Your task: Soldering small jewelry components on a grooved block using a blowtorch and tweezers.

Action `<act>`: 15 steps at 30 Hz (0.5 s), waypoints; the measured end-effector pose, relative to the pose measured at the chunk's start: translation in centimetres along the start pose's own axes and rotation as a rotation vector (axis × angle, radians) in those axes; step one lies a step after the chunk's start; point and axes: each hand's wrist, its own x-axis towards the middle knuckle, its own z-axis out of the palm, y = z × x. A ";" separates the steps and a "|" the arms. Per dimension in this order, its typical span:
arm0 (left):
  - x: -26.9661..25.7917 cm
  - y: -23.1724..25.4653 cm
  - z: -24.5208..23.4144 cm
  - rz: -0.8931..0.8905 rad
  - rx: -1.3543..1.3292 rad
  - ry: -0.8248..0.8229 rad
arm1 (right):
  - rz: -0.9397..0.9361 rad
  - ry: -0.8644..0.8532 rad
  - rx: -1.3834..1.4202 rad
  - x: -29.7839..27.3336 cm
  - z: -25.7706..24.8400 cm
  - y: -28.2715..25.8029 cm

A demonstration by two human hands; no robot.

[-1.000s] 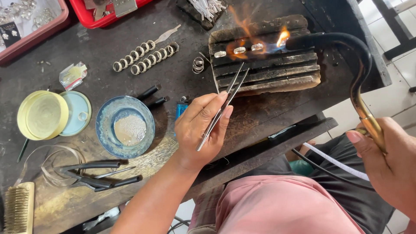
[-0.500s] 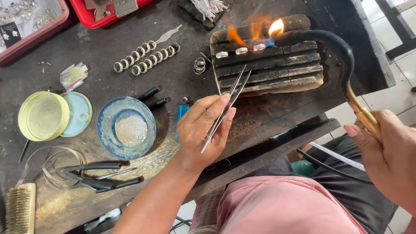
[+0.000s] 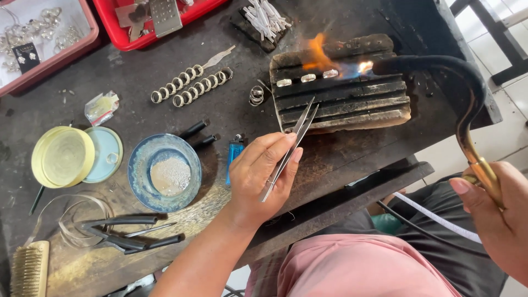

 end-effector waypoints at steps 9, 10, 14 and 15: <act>0.0 0.0 0.0 0.004 -0.028 -0.001 | 0.025 -0.029 -0.028 0.5 0.2 -0.4; 0.0 0.0 0.0 -0.002 -0.029 -0.001 | -0.003 -0.025 0.025 0.5 0.2 -0.4; 0.0 0.0 -0.1 -0.008 -0.017 0.000 | 0.186 0.025 0.156 0.5 2.9 4.8; -0.1 0.0 -0.1 -0.015 0.002 0.003 | 0.174 0.010 0.162 0.7 3.7 6.9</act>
